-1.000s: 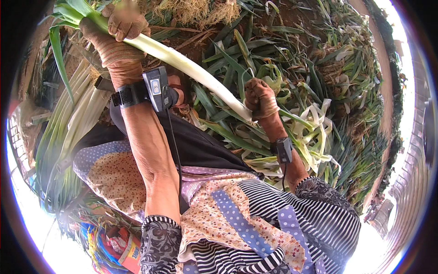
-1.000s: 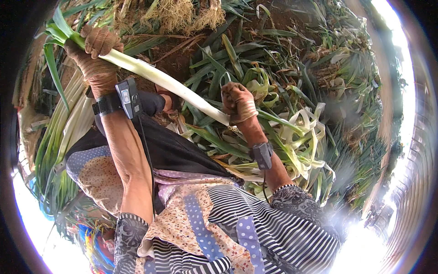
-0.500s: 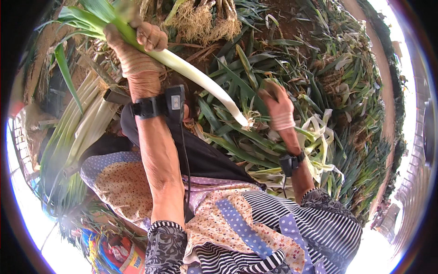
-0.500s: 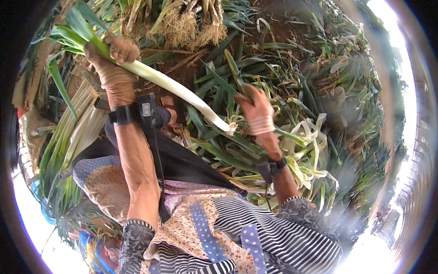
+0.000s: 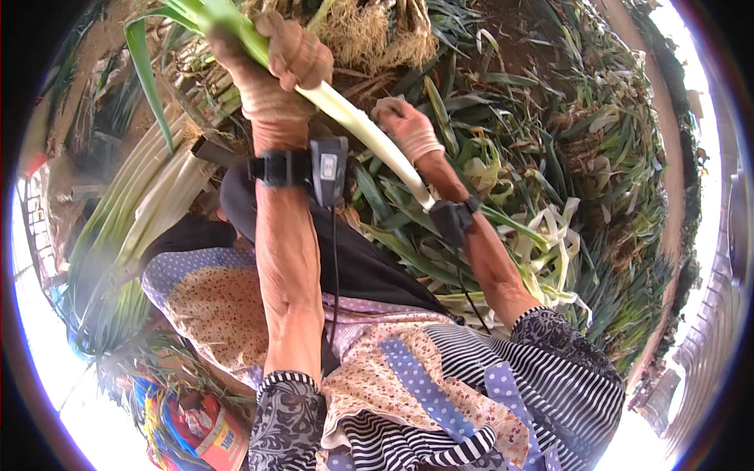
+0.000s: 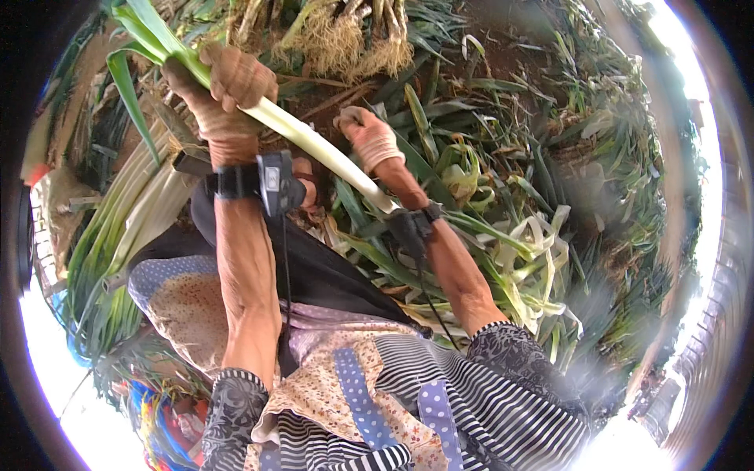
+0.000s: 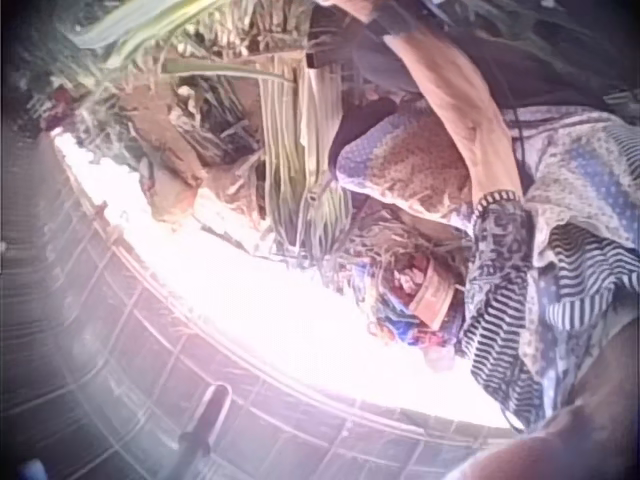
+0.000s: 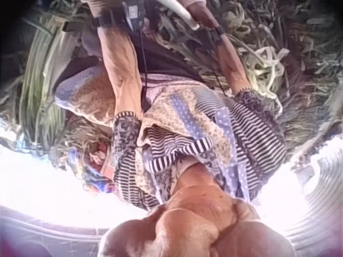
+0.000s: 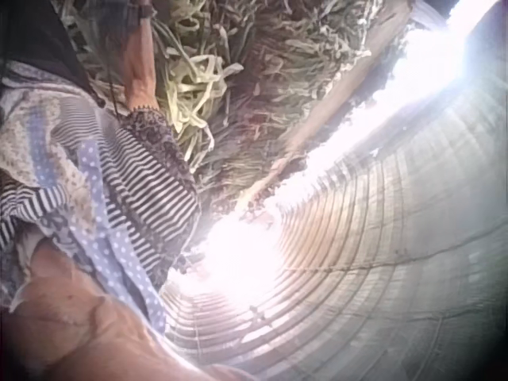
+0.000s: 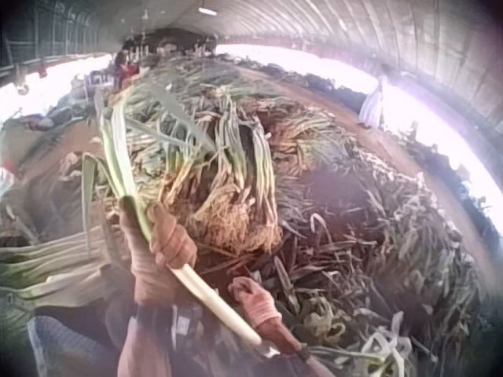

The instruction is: Sorting, cleaning, and bundling leeks from a large pile into a metal alignment frame.

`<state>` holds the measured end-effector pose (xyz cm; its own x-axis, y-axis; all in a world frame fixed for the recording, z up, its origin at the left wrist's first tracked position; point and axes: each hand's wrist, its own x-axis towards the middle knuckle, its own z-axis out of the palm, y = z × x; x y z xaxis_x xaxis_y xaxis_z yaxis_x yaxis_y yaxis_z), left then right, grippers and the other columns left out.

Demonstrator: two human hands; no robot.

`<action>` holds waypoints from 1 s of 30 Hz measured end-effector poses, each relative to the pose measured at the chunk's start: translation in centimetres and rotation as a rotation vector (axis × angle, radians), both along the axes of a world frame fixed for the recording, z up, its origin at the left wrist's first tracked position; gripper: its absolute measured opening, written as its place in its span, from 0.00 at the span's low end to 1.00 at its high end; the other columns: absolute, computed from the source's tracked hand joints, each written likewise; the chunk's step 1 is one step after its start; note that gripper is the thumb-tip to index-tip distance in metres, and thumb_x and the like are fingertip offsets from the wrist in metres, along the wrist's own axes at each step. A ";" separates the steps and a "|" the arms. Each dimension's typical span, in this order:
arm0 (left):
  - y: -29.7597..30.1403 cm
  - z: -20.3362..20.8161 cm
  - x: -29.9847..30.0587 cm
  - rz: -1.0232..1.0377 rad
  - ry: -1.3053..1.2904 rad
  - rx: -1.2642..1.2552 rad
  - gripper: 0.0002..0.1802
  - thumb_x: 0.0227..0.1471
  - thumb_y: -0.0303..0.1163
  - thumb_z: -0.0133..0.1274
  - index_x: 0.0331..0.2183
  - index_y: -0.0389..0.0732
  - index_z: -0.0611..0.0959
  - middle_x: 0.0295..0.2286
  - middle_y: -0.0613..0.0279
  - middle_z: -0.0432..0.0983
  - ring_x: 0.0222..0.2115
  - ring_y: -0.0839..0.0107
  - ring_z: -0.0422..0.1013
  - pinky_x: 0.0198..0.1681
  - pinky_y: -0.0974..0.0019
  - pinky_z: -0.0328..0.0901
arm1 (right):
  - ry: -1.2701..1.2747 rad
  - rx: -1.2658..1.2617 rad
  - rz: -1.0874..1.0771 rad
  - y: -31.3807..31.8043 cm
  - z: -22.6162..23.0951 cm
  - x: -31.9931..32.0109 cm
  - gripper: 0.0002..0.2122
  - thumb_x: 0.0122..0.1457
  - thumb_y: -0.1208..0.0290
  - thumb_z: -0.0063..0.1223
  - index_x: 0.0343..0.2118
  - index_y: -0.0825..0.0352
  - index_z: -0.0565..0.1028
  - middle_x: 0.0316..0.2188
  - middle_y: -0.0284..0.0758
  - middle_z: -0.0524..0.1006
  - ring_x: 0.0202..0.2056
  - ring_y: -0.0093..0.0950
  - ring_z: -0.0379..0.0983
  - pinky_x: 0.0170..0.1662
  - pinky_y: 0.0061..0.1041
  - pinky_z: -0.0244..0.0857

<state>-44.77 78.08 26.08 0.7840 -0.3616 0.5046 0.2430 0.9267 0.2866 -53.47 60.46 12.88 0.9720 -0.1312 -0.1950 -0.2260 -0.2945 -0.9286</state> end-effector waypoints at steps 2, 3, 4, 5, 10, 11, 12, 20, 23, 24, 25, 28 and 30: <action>1.3 0.3 0.4 -0.063 -0.022 -0.024 0.25 0.49 0.59 0.47 0.25 0.44 0.74 0.09 0.77 0.60 0.06 0.85 0.54 0.10 0.79 0.51 | -0.078 0.332 0.106 0.8 3.4 -1.4 0.14 0.57 0.66 0.47 0.44 0.65 0.71 0.32 0.34 0.75 0.34 0.21 0.71 0.39 0.18 0.64; 1.5 0.5 0.3 -0.083 -0.029 -0.004 0.24 0.49 0.58 0.47 0.25 0.44 0.73 0.09 0.77 0.60 0.07 0.85 0.54 0.11 0.79 0.51 | 0.033 0.593 0.041 1.4 6.8 -2.0 0.14 0.58 0.66 0.46 0.45 0.66 0.70 0.33 0.33 0.74 0.34 0.20 0.70 0.39 0.18 0.64; 1.3 0.3 0.1 -0.087 -0.022 -0.008 0.24 0.49 0.58 0.47 0.25 0.44 0.73 0.09 0.77 0.60 0.07 0.85 0.54 0.11 0.79 0.51 | -0.021 0.425 0.115 2.0 10.5 -2.5 0.14 0.59 0.66 0.45 0.45 0.67 0.70 0.35 0.33 0.74 0.33 0.20 0.69 0.40 0.18 0.64; 0.8 0.1 0.1 -0.095 0.018 -0.016 0.24 0.48 0.58 0.48 0.25 0.44 0.73 0.10 0.77 0.60 0.08 0.85 0.54 0.11 0.79 0.50 | -0.074 0.255 0.182 2.2 13.0 -2.9 0.15 0.60 0.65 0.43 0.45 0.69 0.69 0.37 0.34 0.73 0.33 0.19 0.68 0.40 0.19 0.64; 1.2 -0.8 0.8 0.021 0.235 0.132 0.25 0.42 0.58 0.54 0.25 0.45 0.72 0.11 0.77 0.59 0.10 0.84 0.54 0.14 0.78 0.50 | -0.400 -0.356 0.376 4.3 10.0 -3.4 0.27 0.48 0.65 0.60 0.50 0.68 0.62 0.35 0.43 0.75 0.36 0.29 0.74 0.38 0.28 0.67; 2.6 -1.2 1.3 0.085 0.298 0.228 0.24 0.43 0.59 0.51 0.25 0.46 0.72 0.11 0.76 0.59 0.10 0.82 0.54 0.14 0.76 0.49 | 0.032 -0.303 0.272 4.0 9.1 -5.2 0.27 0.48 0.61 0.60 0.48 0.66 0.63 0.30 0.44 0.76 0.32 0.36 0.75 0.35 0.31 0.68; 4.1 -1.7 2.7 0.126 0.262 0.267 0.25 0.44 0.60 0.48 0.25 0.46 0.72 0.11 0.76 0.59 0.10 0.81 0.54 0.14 0.75 0.49 | 0.085 -0.461 0.282 2.7 6.3 -7.3 0.27 0.47 0.57 0.60 0.47 0.65 0.64 0.29 0.45 0.76 0.32 0.41 0.74 0.34 0.33 0.68; 5.9 -1.5 3.9 0.472 0.404 0.495 0.32 0.47 0.63 0.37 0.25 0.41 0.73 0.10 0.69 0.59 0.11 0.75 0.54 0.17 0.70 0.47 | 0.623 -0.951 0.301 -10.0 -2.2 -25.3 0.13 0.49 0.59 0.52 0.37 0.56 0.75 0.33 0.37 0.75 0.37 0.38 0.72 0.38 0.37 0.66; 6.0 -1.4 4.4 0.437 0.388 0.430 0.32 0.47 0.64 0.38 0.24 0.41 0.73 0.10 0.70 0.59 0.12 0.76 0.54 0.17 0.71 0.46 | 0.359 -0.785 -0.017 -11.0 -0.3 -23.2 0.20 0.48 0.58 0.55 0.44 0.57 0.72 0.39 0.39 0.73 0.41 0.37 0.69 0.43 0.33 0.65; 5.4 -1.0 3.6 0.509 0.442 0.471 0.32 0.47 0.64 0.38 0.24 0.41 0.73 0.10 0.70 0.59 0.12 0.76 0.55 0.17 0.71 0.46 | 0.330 -0.642 -0.104 -9.6 2.0 -20.9 0.23 0.46 0.62 0.58 0.48 0.60 0.69 0.41 0.39 0.71 0.43 0.35 0.69 0.45 0.29 0.64; 4.7 -0.6 3.2 0.566 0.501 0.495 0.32 0.46 0.64 0.38 0.24 0.42 0.72 0.11 0.71 0.59 0.12 0.76 0.55 0.17 0.72 0.47 | 0.330 -0.648 -0.113 -9.1 3.2 -19.5 0.23 0.46 0.62 0.58 0.48 0.60 0.69 0.41 0.39 0.71 0.43 0.35 0.69 0.45 0.29 0.64; 5.4 -1.0 3.1 0.537 0.454 0.461 0.34 0.46 0.66 0.37 0.24 0.42 0.73 0.10 0.71 0.60 0.11 0.77 0.56 0.16 0.72 0.47 | 0.124 -0.279 -0.075 -6.8 5.0 -15.4 0.30 0.46 0.65 0.61 0.53 0.64 0.64 0.47 0.39 0.67 0.48 0.31 0.65 0.50 0.27 0.61; 5.3 -1.4 2.9 0.514 0.459 0.412 0.35 0.46 0.66 0.37 0.27 0.41 0.75 0.10 0.73 0.61 0.10 0.78 0.56 0.16 0.72 0.48 | 0.119 -0.182 -0.003 -5.6 5.1 -13.9 0.32 0.46 0.64 0.61 0.54 0.66 0.61 0.49 0.40 0.65 0.50 0.31 0.64 0.52 0.27 0.60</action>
